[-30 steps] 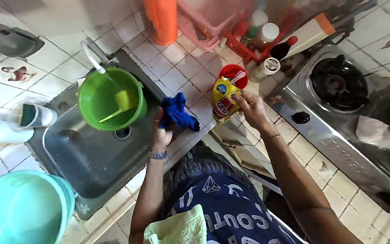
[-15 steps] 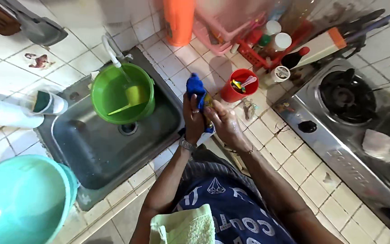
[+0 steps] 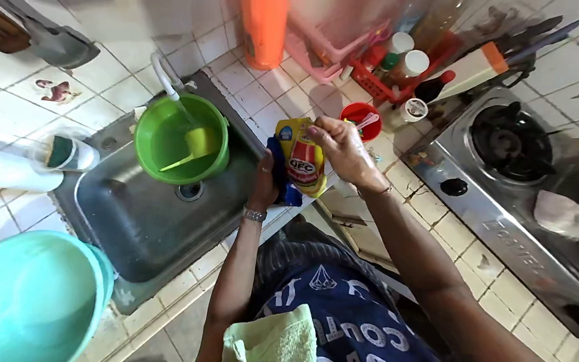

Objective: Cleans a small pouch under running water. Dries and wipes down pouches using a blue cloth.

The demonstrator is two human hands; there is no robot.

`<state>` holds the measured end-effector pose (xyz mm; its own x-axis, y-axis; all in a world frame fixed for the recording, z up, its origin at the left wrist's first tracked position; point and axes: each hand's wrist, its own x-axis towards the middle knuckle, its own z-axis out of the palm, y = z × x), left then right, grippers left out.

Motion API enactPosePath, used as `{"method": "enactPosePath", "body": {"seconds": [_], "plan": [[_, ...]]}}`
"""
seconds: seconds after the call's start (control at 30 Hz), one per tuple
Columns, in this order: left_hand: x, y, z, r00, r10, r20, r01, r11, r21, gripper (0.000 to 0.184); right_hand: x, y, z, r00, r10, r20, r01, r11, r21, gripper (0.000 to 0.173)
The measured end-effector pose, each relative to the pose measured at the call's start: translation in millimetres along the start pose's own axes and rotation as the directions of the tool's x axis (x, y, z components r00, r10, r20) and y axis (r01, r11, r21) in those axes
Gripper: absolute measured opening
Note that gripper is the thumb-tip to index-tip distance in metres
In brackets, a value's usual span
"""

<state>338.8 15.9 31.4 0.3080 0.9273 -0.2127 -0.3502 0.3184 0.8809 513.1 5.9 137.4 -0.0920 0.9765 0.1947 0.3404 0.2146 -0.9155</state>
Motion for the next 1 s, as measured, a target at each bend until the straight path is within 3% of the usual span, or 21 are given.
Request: {"method": "enactPosePath", "body": {"seconds": [0.07, 0.1, 0.17, 0.27, 0.33, 0.4, 0.5, 0.63, 0.73, 0.8, 0.9, 1.0], "plan": [[-4, -5, -9, 0.989, -0.063, 0.132, 0.08, 0.988, -0.13, 0.09, 3, 2, 0, 1.0, -0.011, 0.001, 0.011, 1.0, -0.009, 0.031], [-7, -9, -11, 0.981, -0.085, 0.172, 0.11, 0.984, -0.137, 0.092, 3, 3, 1, 1.0, -0.009, -0.004, 0.009, 1.0, -0.011, 0.031], [-12, -16, -6, 0.969, -0.141, 0.205, 0.172, 0.974, -0.144, 0.081, 0, 5, 4, 1.0, -0.007, -0.017, 0.007, 1.0, -0.015, 0.031], [-17, -32, 6, 0.961, -0.188, 0.201, 0.248, 0.909, -0.335, 0.073, -2, 3, 12, 0.998, -0.025, -0.063, 0.026, 1.0, 0.01, 0.032], [-20, -34, 18, 0.977, -0.179, 0.119, 0.212, 0.901, -0.379, 0.045, 1, 4, 13, 0.994, -0.055, -0.094, 0.058, 0.998, 0.029, 0.029], [-21, -32, 29, 0.986, -0.165, -0.002, 0.156, 0.941, -0.3, 0.028, 2, 5, 11, 0.99, -0.083, -0.111, 0.087, 0.996, 0.031, 0.028], [-22, -25, 37, 0.982, -0.007, -0.19, 0.021, 0.997, 0.073, 0.033, 4, 2, 6, 0.988, -0.108, -0.111, 0.11, 0.994, 0.004, 0.028], [-23, -21, 37, 0.952, 0.204, -0.226, -0.128, 0.942, 0.311, 0.045, 7, -5, 1, 0.982, -0.153, -0.108, 0.149, 0.988, -0.045, 0.028], [-17, -35, 23, 0.942, 0.22, -0.253, -0.122, 0.929, 0.35, 0.055, 7, -12, 1, 0.98, -0.163, -0.113, 0.159, 0.986, -0.047, 0.027], [-15, -39, 18, 0.922, 0.19, -0.337, -0.091, 0.953, 0.288, 0.047, 13, -14, -1, 0.975, -0.162, -0.15, 0.152, 0.985, -0.076, 0.027], [-33, -24, 26, 0.935, 0.093, -0.343, -0.042, 0.987, 0.154, 0.045, 26, 4, -2, 0.956, -0.147, -0.255, 0.126, 0.987, -0.1, 0.025], [-61, -5, 48, 0.944, 0.277, -0.181, -0.198, 0.912, 0.36, 0.073, 27, 27, 8, 0.94, -0.055, -0.337, 0.038, 0.998, -0.057, 0.026]]}}
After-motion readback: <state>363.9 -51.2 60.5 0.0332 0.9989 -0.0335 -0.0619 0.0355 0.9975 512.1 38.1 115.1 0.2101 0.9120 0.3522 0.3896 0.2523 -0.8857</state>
